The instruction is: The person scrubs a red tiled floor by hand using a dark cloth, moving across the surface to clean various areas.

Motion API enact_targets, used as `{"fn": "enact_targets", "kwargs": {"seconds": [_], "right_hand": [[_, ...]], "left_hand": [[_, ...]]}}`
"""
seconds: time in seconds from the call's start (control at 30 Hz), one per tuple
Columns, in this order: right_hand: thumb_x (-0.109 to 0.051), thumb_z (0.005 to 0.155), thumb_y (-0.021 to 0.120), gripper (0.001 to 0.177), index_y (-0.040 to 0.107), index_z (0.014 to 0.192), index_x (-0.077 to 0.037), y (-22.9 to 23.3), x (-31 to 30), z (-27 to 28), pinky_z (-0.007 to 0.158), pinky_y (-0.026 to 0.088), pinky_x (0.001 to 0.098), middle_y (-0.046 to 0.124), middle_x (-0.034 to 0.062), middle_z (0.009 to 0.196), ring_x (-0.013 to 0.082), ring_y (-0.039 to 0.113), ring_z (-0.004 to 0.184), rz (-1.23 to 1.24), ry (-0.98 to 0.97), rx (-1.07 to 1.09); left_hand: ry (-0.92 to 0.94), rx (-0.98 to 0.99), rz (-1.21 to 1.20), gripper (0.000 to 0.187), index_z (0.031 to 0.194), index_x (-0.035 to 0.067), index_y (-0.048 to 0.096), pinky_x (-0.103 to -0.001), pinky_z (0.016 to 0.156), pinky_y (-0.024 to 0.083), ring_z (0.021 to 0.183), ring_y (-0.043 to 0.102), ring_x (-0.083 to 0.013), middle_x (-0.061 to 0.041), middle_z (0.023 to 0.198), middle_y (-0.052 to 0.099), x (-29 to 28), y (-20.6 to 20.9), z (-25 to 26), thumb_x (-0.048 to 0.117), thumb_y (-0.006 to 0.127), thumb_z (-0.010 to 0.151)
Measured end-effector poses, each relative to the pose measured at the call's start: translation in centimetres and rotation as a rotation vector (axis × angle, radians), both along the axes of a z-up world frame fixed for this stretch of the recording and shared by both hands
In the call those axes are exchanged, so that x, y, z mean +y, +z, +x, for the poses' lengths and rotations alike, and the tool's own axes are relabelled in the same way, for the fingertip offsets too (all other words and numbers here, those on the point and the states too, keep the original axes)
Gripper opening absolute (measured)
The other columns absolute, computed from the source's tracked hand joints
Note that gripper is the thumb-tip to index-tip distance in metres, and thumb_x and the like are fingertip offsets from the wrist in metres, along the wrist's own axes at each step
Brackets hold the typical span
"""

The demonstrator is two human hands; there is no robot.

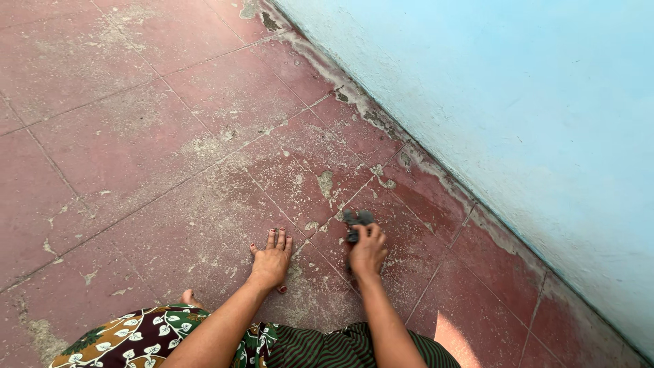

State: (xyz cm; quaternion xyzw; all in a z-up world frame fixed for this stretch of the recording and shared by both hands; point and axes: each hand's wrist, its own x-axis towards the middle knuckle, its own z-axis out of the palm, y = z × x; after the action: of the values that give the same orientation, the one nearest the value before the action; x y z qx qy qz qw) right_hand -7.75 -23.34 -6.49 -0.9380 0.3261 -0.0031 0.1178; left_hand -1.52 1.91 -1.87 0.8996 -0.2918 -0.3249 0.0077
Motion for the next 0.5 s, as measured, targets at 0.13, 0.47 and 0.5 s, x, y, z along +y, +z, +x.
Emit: {"fn": "enact_targets", "kwargs": {"seconds": [0.13, 0.47, 0.5], "right_hand": [[-0.004, 0.087, 0.071, 0.055, 0.060, 0.136, -0.024, -2.2, -9.7, -1.1, 0.105, 0.050, 0.0526, 0.041, 0.0116, 0.156, 0.0349, 0.048, 0.135, 0.067, -0.270, -0.063], [-0.043, 0.103, 0.055, 0.053, 0.040, 0.153, -0.040, 4.6, -5.5, 1.3, 0.116, 0.025, 0.0679, 0.018, 0.0065, 0.168, 0.0439, 0.024, 0.145, 0.233, -0.358, 0.070], [-0.042, 0.104, 0.054, 0.049, 0.044, 0.152, -0.041, 4.6, -4.3, 1.4, 0.117, 0.029, 0.0655, 0.020, 0.0061, 0.169, 0.0440, 0.028, 0.144, 0.165, -0.263, 0.160]], "left_hand": [[-0.004, -0.018, 0.002, 0.114, 0.165, 0.012, 0.005, -0.075, 0.115, 0.027, 0.159, -0.001, -0.0352, -0.011, 0.173, -0.008, -0.3, -1.6, 0.3, 0.019, 0.084, 0.083], [0.003, -0.015, -0.002, 0.094, 0.164, 0.011, 0.005, -0.078, 0.114, 0.023, 0.158, -0.003, -0.0365, -0.012, 0.172, -0.009, -0.7, -2.5, 0.3, 0.009, 0.067, 0.094], [0.004, -0.013, 0.005, 0.093, 0.164, 0.010, 0.005, -0.079, 0.113, 0.023, 0.158, -0.003, -0.0376, -0.013, 0.172, -0.009, -0.8, -2.2, 0.3, 0.010, 0.067, 0.095]]}}
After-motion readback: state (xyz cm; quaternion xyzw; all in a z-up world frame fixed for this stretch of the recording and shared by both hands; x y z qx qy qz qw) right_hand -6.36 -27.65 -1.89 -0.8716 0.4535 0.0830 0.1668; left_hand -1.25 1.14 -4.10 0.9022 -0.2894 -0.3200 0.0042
